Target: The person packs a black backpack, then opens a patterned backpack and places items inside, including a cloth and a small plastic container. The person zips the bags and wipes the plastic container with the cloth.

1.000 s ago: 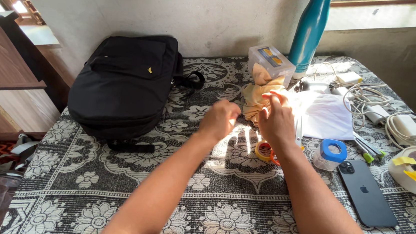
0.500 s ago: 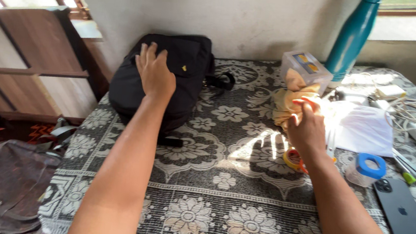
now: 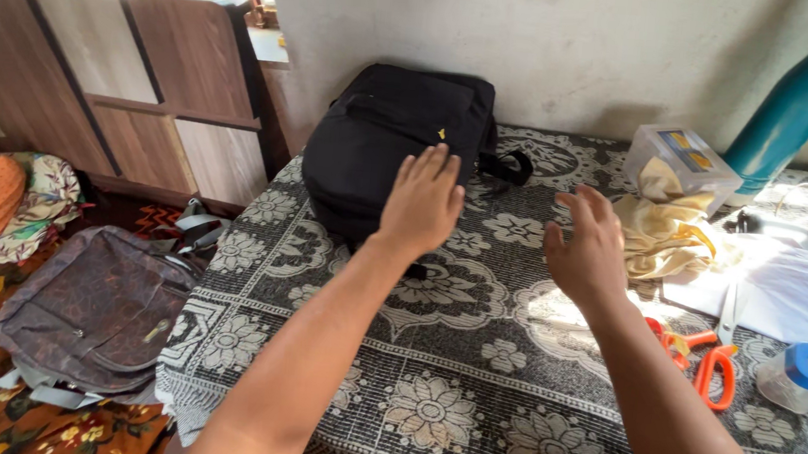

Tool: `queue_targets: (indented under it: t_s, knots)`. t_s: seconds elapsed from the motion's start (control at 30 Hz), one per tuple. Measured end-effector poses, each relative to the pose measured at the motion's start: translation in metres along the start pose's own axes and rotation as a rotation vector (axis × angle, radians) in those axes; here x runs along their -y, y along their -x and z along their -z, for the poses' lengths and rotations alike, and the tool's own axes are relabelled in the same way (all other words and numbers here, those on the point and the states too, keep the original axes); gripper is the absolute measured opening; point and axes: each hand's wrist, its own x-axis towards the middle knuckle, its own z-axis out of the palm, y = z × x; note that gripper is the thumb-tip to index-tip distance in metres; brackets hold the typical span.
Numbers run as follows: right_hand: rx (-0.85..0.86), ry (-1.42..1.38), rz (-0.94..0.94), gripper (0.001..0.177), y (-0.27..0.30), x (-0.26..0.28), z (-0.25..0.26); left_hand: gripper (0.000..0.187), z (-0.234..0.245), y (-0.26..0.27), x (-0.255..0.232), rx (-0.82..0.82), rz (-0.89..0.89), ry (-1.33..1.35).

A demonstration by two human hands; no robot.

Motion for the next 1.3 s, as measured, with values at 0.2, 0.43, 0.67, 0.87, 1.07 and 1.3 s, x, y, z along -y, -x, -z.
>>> queue_targets:
  t_s: [0.2, 0.43, 0.67, 0.87, 1.07, 1.3]
  knots:
    - [0.032, -0.078, 0.112, 0.045, -0.014, 0.066, -0.016, 0.058, 0.03, 0.031, -0.015, -0.109, -0.087, 0.125]
    - [0.108, -0.151, 0.141, 0.053, -0.017, 0.133, -0.04, 0.061, 0.071, 0.058, 0.019, -0.176, -0.005, 0.143]
    - [0.206, -0.229, 0.162, 0.057, -0.01, 0.188, -0.07, 0.059, 0.098, 0.101, 0.071, -0.216, 0.142, 0.094]
    - [0.208, -0.252, 0.314, 0.055, 0.004, 0.24, -0.11, 0.057, 0.113, 0.146, 0.104, -0.276, 0.227, 0.083]
    - [0.254, -0.355, 0.446, 0.055, 0.02, 0.286, -0.148, 0.057, 0.131, 0.203, 0.153, -0.341, 0.388, 0.074]
    - [0.355, -0.369, 0.572, 0.063, 0.044, 0.331, -0.196, 0.056, 0.112, 0.285, 0.232, -0.4, 0.651, 0.039]
